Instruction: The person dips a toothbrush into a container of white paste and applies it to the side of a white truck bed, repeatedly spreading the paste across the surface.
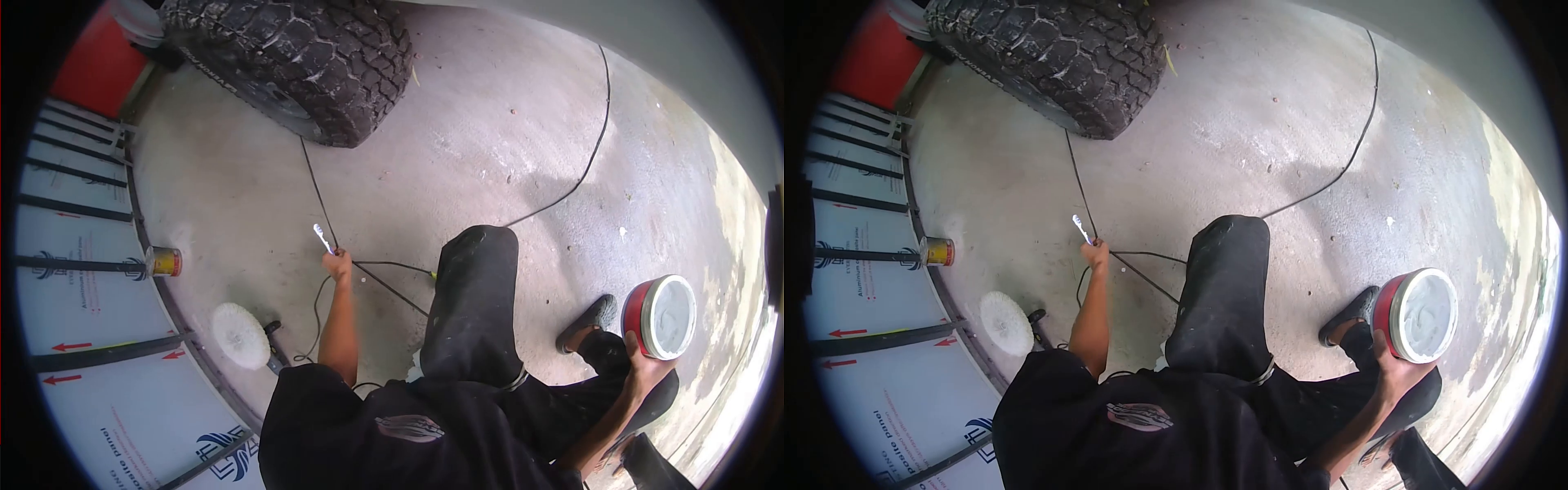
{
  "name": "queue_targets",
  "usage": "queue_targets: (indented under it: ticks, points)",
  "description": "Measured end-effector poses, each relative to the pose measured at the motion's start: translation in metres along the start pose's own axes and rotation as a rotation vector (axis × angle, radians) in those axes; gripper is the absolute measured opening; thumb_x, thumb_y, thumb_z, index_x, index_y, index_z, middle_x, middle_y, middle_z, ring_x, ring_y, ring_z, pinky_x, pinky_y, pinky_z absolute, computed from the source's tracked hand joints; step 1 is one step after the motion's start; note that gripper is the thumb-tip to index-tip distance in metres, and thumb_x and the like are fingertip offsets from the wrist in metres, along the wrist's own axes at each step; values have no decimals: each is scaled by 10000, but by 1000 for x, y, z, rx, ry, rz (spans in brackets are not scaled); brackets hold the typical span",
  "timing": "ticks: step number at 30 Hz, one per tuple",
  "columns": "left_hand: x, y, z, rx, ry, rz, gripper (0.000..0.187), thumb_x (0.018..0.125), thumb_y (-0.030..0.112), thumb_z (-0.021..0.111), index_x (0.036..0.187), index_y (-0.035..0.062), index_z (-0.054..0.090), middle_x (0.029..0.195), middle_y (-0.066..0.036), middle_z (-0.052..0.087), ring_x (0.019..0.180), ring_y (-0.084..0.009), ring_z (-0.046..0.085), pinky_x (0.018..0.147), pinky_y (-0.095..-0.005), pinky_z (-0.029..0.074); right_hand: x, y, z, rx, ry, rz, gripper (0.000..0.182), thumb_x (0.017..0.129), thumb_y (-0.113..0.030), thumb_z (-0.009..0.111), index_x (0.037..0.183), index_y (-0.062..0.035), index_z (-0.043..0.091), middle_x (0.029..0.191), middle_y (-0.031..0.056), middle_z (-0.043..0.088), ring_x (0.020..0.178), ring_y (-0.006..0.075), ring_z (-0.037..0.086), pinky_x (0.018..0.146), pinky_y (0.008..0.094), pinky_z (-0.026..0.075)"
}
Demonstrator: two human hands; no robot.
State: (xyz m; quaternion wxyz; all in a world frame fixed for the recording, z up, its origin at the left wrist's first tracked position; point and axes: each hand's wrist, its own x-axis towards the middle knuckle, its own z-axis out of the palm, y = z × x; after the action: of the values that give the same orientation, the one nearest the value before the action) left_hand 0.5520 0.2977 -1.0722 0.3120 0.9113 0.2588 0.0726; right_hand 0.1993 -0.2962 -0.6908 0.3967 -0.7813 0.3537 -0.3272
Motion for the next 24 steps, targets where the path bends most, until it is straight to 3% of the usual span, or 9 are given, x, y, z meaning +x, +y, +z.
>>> queue_targets:
  ticks: [5, 11, 14, 16, 17, 18, 20, 22, 24]
  points:
    - [10, -7, -52, 57, -46, -97, 187, 946, 99, 681, 883, -74, 709, 754, -216, 711, 703, -378, 739, 649, -467, 533, 2, -11, 11, 59, -31, 4, 1163, 583, -223, 1005, 1560, 38, 429, 1471, 162, 573, 1344, 273, 590, 1203, 436, 423]
    - [28, -59, -48, 161, 19, 140, 205, 953, 113, 690, 932, -90, 707, 736, -203, 698, 694, -363, 730, 644, -476, 524, -3, -11, 10, 43, -47, 78, 1154, 580, -206, 999, 1552, 54, 433, 1440, 173, 593, 1311, 281, 611, 1183, 435, 440]
    - [47, -88, -21, -58, -28, -177, 196, 940, 112, 704, 912, -81, 716, 740, -158, 706, 642, -324, 679, 652, -483, 549, 0, -7, 2, -27, -34, 25, 1149, 593, -245, 997, 1546, 69, 438, 1433, 191, 604, 1291, 297, 626, 1165, 439, 453]
    - [69, -107, 2, -484, 39, -421, 179, 945, 132, 711, 984, -41, 738, 759, -90, 698, 568, -223, 578, 550, -434, 522, 7, -11, 4, -66, -32, -54, 1166, 602, -276, 999, 1557, 71, 429, 1450, 197, 596, 1306, 306, 618, 1170, 447, 449]
    - [79, -87, -20, -732, -170, -600, 143, 958, 142, 715, 1024, 16, 722, 772, -33, 664, 508, -129, 457, 442, -338, 402, 12, -10, 5, -66, -48, -48, 1209, 606, -328, 1008, 1578, 70, 411, 1474, 208, 586, 1339, 320, 601, 1182, 463, 443]
    - [82, -40, -37, -904, -90, -701, 94, 972, 141, 716, 1008, 57, 693, 780, -3, 631, 493, -58, 361, 421, -263, 273, 14, -18, 11, -61, -44, -82, 1236, 612, -378, 1015, 1589, 68, 401, 1497, 214, 572, 1368, 330, 583, 1193, 472, 437]
    - [126, -33, -48, -1074, -177, -695, 171, 991, 213, 781, 905, 128, 660, 761, 29, 611, 488, -47, 334, 421, -246, 232, 21, -13, 12, -106, -88, -150, 1240, 619, -393, 1017, 1590, 68, 399, 1511, 218, 561, 1375, 334, 578, 1195, 481, 435]
    - [158, 1, -80, -1168, -269, -589, 224, 1003, 238, 794, 878, 126, 646, 734, 42, 571, 487, -45, 337, 422, -244, 234, 24, -25, 21, -104, -149, -184, 1240, 617, -405, 1017, 1586, 66, 403, 1503, 211, 561, 1367, 333, 580, 1191, 481, 436]
    - [215, 3, -97, -1323, -187, -537, 217, 1031, 205, 762, 871, 118, 646, 734, 45, 554, 488, -48, 345, 420, -248, 231, 23, -41, 35, -78, -209, -167, 1247, 612, -418, 1018, 1584, 63, 403, 1492, 203, 562, 1359, 329, 580, 1188, 480, 436]
